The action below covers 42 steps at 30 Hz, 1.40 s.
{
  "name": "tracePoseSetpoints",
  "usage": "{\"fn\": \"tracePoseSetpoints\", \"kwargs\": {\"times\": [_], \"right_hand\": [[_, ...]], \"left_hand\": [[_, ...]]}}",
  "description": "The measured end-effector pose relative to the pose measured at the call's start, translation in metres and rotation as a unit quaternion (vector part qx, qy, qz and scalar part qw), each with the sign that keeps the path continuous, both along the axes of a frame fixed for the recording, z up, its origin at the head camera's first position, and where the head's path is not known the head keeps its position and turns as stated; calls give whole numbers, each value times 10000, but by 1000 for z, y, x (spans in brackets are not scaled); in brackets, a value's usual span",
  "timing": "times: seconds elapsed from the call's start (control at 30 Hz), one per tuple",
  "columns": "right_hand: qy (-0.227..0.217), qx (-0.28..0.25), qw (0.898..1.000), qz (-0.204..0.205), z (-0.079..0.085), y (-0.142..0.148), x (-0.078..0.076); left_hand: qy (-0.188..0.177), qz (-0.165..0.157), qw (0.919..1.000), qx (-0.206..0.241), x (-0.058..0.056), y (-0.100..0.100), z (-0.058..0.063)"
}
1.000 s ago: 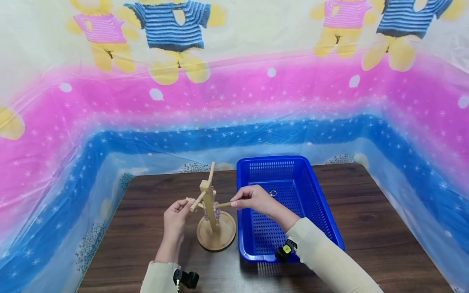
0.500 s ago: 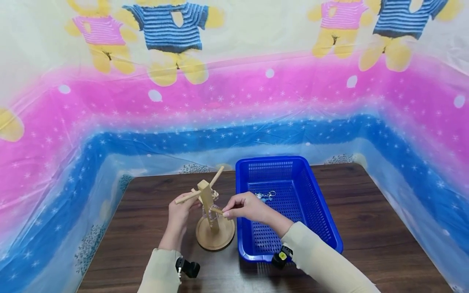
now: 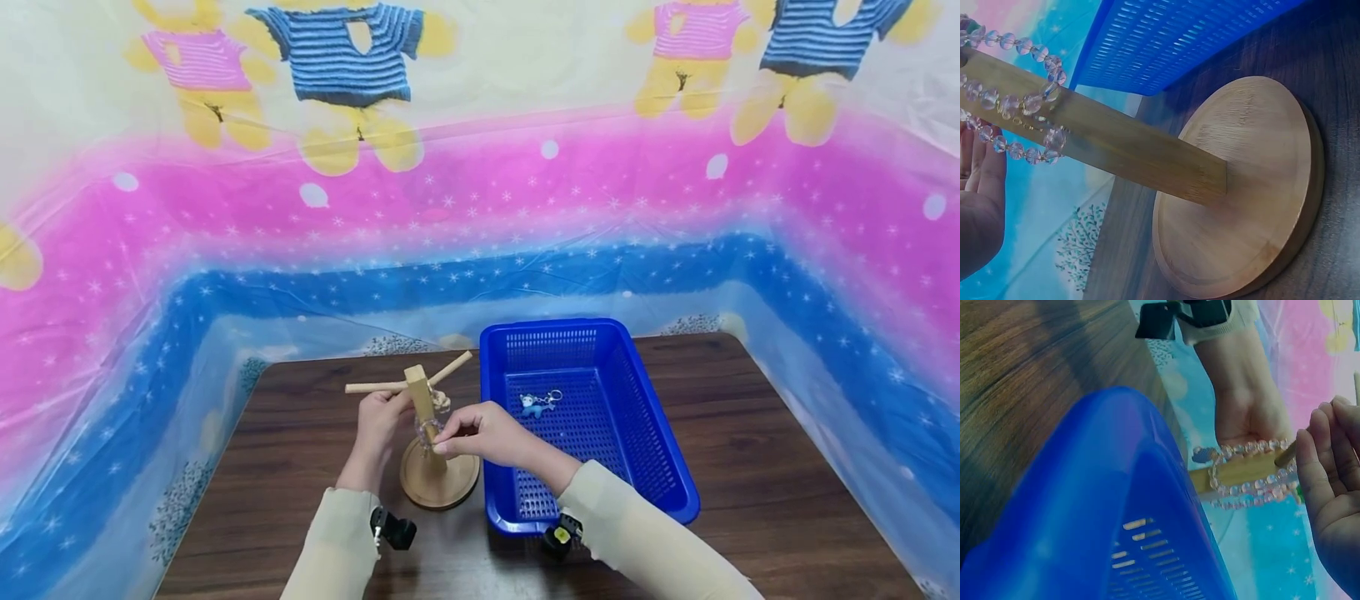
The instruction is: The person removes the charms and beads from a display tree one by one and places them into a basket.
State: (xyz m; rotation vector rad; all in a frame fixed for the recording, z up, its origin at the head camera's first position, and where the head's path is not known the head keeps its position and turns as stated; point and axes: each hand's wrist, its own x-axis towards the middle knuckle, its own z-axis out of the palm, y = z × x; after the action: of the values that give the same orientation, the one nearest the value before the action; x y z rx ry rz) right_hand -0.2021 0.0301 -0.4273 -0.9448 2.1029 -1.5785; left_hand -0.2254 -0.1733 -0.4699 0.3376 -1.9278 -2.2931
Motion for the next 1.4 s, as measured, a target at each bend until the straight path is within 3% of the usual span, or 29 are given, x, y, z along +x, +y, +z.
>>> {"fn": "tracePoseSetpoints", "kwargs": {"times": [0.47, 0.67, 0.77, 1.0, 1.17, 1.4], "right_hand": [[104, -6, 9994, -325, -2, -14, 6], [156, 95, 9991, -387, -1, -16, 6], [139, 100, 9990, -404, -2, -16, 6], [152, 119, 9988, -457, -2, -16, 8], [181, 131, 9987, -464, 1, -15, 8], [117, 126, 9988, -449, 0, -15, 8]], "left_hand": [[-190, -125, 9970, -741, -8, 7, 4], [-206, -366, 9858, -1628, -3, -1, 8], [-44, -529, 9827, -1777, 5, -8, 13], [780, -299, 9957, -410, 39, -29, 32], [1259, -84, 9910, 457, 60, -40, 48], [1536, 346, 9815, 1090, 64, -33, 65]]}}
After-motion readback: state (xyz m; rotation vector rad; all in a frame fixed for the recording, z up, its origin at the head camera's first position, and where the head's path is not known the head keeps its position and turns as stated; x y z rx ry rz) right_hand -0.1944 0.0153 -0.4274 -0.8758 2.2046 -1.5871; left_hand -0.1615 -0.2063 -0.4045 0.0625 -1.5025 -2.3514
